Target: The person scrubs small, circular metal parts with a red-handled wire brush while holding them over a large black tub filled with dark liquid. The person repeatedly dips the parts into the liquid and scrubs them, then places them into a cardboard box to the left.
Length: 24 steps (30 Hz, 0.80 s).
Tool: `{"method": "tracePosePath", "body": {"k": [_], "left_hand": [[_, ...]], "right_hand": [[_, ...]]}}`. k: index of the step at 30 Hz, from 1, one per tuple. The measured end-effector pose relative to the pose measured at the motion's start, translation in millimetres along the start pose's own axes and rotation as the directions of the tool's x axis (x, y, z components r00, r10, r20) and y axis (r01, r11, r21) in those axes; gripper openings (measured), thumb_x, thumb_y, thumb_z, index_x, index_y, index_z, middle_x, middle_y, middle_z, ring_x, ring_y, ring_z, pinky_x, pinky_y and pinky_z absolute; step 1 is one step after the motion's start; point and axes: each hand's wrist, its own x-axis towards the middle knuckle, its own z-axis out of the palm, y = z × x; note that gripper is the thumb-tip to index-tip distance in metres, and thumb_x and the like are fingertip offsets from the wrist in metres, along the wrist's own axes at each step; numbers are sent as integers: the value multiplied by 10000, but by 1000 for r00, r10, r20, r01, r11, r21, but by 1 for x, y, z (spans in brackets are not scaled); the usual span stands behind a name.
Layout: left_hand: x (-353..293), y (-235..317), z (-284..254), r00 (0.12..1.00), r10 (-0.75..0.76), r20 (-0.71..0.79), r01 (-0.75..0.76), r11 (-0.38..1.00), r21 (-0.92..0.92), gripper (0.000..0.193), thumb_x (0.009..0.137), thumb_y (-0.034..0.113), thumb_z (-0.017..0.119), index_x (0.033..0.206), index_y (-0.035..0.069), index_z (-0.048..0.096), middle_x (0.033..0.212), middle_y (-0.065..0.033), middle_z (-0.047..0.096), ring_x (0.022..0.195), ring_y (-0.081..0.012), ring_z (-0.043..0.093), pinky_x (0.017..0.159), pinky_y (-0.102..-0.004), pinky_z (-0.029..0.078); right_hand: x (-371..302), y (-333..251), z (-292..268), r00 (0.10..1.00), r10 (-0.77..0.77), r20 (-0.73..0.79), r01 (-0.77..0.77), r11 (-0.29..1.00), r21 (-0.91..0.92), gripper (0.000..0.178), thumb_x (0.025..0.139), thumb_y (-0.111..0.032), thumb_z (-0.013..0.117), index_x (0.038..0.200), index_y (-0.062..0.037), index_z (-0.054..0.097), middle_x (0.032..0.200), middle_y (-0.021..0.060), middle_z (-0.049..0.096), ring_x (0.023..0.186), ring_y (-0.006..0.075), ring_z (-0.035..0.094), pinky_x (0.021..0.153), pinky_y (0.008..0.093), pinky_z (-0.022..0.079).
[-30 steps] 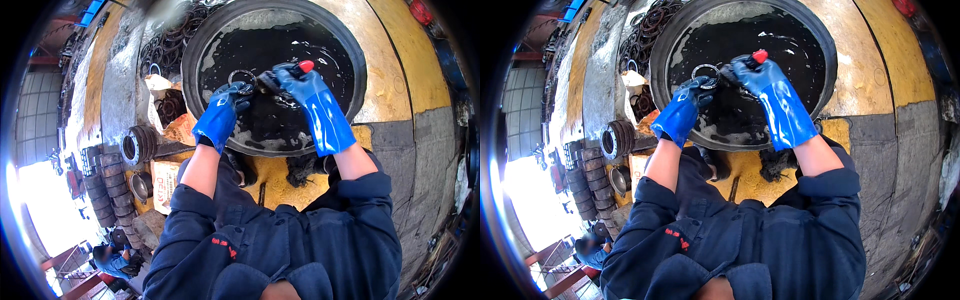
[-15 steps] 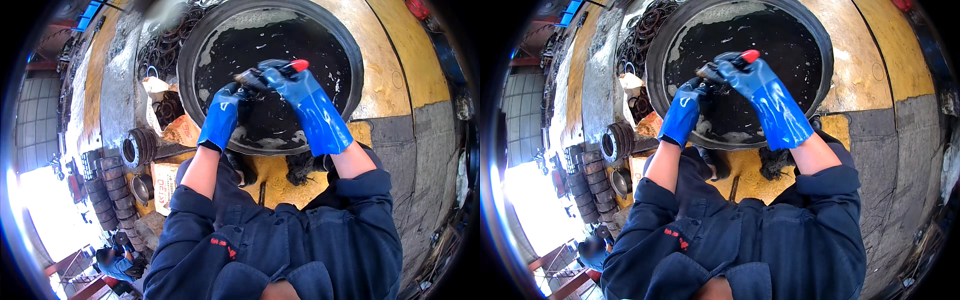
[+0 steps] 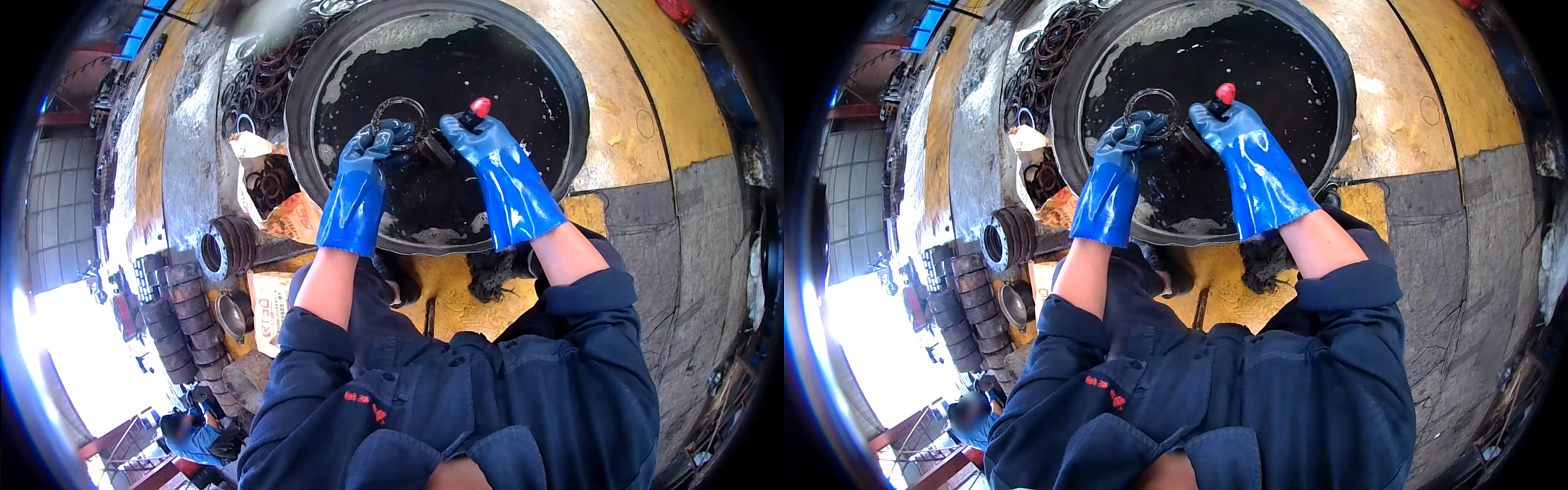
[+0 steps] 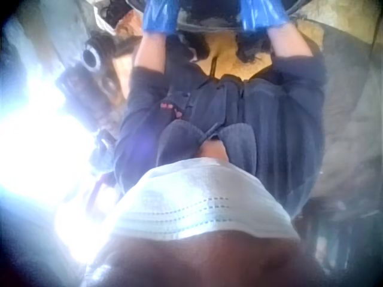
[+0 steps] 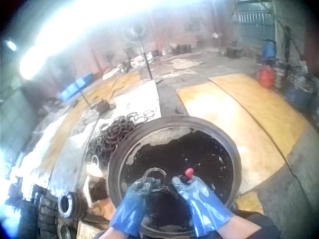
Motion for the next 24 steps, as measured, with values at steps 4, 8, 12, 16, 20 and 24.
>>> {"method": "tracePosePath", "body": {"k": [4,8,12,16,20,24], "left_hand": [[3,-6,2,983,-70,171,98,982,-159,282,1071,210,615,1284,33,672,1219,-131,754,1095,-248,726,847,-361,593],[5,-8,3,994,6,108,-17,994,106,251,1019,140,681,1240,21,696,1144,-104,758,1030,-187,720,833,-300,586],[12,-22,0,863,437,254,-499,653,570,349,943,154,749,1261,17,705,1190,-111,749,1043,-224,724,895,-342,586],[16,-22,-7,808,238,538,-581,177,794,358,921,133,761,1274,91,718,1133,-139,759,1000,-233,741,876,-372,592],[3,-19,0,981,67,184,-191,539,820,311,957,218,731,1233,74,729,1077,-163,763,965,-275,738,873,-367,564],[-8,10,-8,981,-105,-165,182,798,575,342,1023,314,688,1188,19,737,1015,-61,768,845,-108,666,729,-271,526]], "right_hand": [[5,8,-4,979,-115,171,113,993,18,497,938,-534,741,1093,-63,764,966,149,775,924,261,737,882,383,550],[-4,-12,-13,972,-77,222,128,966,-223,504,933,-532,742,1154,-79,758,988,155,783,954,281,747,896,394,554],[-15,-33,-10,940,-198,279,342,530,-776,333,965,-397,683,1236,-219,761,1156,85,774,1068,310,743,915,459,594],[-13,-31,3,916,-120,383,401,311,-862,270,994,-336,643,1205,-222,766,1191,67,761,1125,300,729,932,451,595],[-11,-6,-1,882,-435,181,411,523,-746,308,899,-404,725,1119,-194,770,1061,94,768,1006,326,736,864,465,588],[-9,-23,-23,966,-227,126,256,758,-599,365,941,-484,716,1097,-159,774,983,125,779,876,322,749,820,436,593]]}}
